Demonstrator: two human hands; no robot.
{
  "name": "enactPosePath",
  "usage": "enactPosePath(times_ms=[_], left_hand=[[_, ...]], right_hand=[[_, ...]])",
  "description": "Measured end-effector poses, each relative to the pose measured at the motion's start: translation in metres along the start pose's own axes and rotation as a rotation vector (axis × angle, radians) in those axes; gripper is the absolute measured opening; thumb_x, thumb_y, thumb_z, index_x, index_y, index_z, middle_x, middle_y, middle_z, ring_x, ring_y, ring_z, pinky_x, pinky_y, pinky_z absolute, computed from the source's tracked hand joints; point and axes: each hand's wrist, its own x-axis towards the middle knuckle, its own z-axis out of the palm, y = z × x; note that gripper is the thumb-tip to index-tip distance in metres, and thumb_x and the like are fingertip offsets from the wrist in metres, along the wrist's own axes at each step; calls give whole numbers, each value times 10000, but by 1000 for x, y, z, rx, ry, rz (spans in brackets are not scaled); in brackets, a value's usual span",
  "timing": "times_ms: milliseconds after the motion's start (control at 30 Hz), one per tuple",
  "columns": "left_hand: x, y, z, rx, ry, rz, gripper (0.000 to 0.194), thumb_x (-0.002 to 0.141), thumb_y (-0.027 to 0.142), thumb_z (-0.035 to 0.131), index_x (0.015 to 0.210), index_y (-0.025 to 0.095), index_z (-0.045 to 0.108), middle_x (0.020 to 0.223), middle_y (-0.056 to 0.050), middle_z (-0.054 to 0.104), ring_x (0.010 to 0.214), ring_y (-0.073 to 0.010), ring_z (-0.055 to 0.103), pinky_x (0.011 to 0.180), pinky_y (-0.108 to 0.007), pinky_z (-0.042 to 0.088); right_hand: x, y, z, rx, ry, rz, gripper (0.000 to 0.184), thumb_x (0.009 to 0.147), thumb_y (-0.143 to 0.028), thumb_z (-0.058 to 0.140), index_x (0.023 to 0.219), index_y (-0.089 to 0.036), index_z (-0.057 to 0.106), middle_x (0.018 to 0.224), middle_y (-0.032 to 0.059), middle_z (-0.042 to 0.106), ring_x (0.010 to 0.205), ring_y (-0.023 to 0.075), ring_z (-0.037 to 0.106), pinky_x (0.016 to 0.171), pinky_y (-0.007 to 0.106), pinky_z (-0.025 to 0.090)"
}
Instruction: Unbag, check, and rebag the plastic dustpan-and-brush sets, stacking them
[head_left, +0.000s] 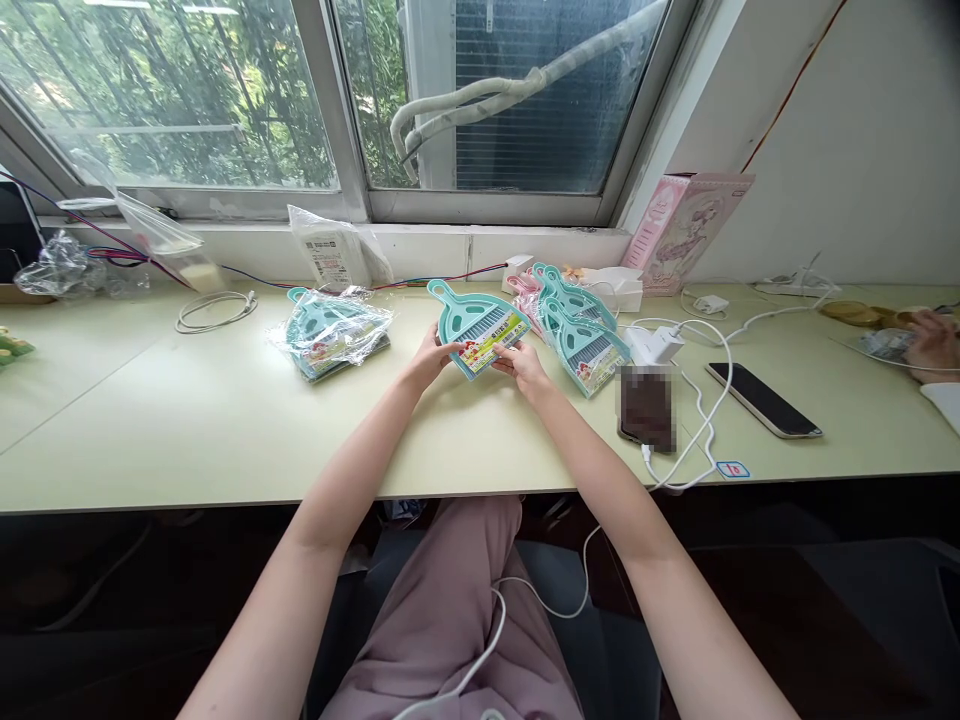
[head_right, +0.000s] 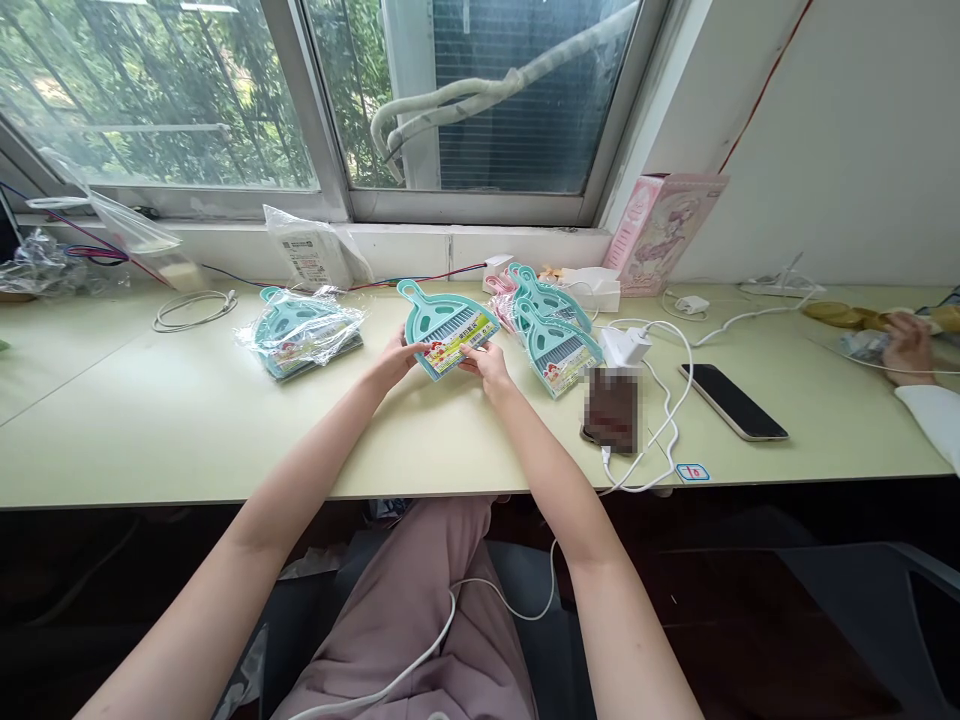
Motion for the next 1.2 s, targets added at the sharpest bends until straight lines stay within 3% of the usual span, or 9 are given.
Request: enactPosePath(times_ms=[167, 300, 467, 567, 667, 767, 867, 1067, 1200], left_hand=[[2, 0, 0, 15, 34, -45, 830, 621, 210, 849, 1350, 278, 457, 1112, -55, 665, 994, -204, 670, 866, -334, 550], [9, 3, -9, -17, 226, -126, 821, 680, 451, 831, 1370, 251, 434, 1184, -124, 650, 997, -249, 678, 790, -354, 576], [14, 16, -41, -192, 496, -154, 754, 796, 679, 619, 1343, 203, 411, 1117, -156, 675, 946, -232, 689, 710, -284, 582], [14, 22, -58, -228, 613, -92, 555, 900, 640, 493, 1254, 212, 476, 1061, -129, 682, 919, -174, 690, 683, -201, 562], [14, 24, -61, -281, 666, -59, 319, 983, 441, 431, 1161, 203, 549, 968, -92, 691, 847, -132, 690, 690, -178, 561], [13, 24, -50, -264, 643, -63, 233, 972, 278, 431, 1083, 172, 605, 840, -72, 695, 778, -128, 685, 705, -203, 574], [11, 24, -33, -175, 509, -89, 204, 944, 223, 460, 950, 136, 644, 771, -75, 701, 718, -124, 677, 709, -214, 576], [8, 19, -21, 133, 196, -382, 147, 823, 195, 550, 717, 136, 633, 754, -110, 716, 629, -147, 662, 671, -244, 566], [13, 12, -33, 342, 267, -370, 137, 706, 199, 592, 576, 172, 558, 709, -109, 694, 598, -184, 629, 657, -329, 562]], right_hand=[[1, 1, -1, -34, 14, -9, 150, 836, -129, 671, 940, -190, 581, 909, 34, 735, 768, 141, 715, 793, 292, 624], [1, 0, -4, -70, 41, -31, 190, 815, -155, 705, 944, -204, 574, 960, 30, 735, 808, 145, 717, 805, 287, 619], [2, -2, -7, -38, 38, -53, 166, 840, -167, 678, 955, -210, 566, 990, 28, 736, 816, 126, 719, 837, 275, 608], [2, -2, -8, -42, 36, -61, 175, 836, -175, 684, 962, -211, 568, 1011, 33, 736, 831, 128, 720, 842, 275, 606], [2, -2, -8, -16, 26, -51, 144, 855, -158, 650, 965, -205, 570, 1007, 36, 735, 816, 127, 719, 845, 281, 607], [3, -2, -8, -15, 34, -47, 133, 859, -155, 640, 961, -207, 572, 1002, 34, 735, 810, 125, 717, 844, 284, 607], [4, -3, -9, 2, 56, -61, 145, 848, -145, 656, 952, -208, 578, 1008, 25, 732, 772, 108, 707, 825, 265, 608], [5, -8, -15, 78, 103, -85, 185, 806, -106, 691, 938, -194, 595, 878, 7, 735, 689, 114, 691, 742, 258, 621], [8, -9, -18, 55, 115, -53, 185, 778, -63, 697, 894, -176, 608, 834, 14, 735, 654, 121, 685, 689, 258, 622]])
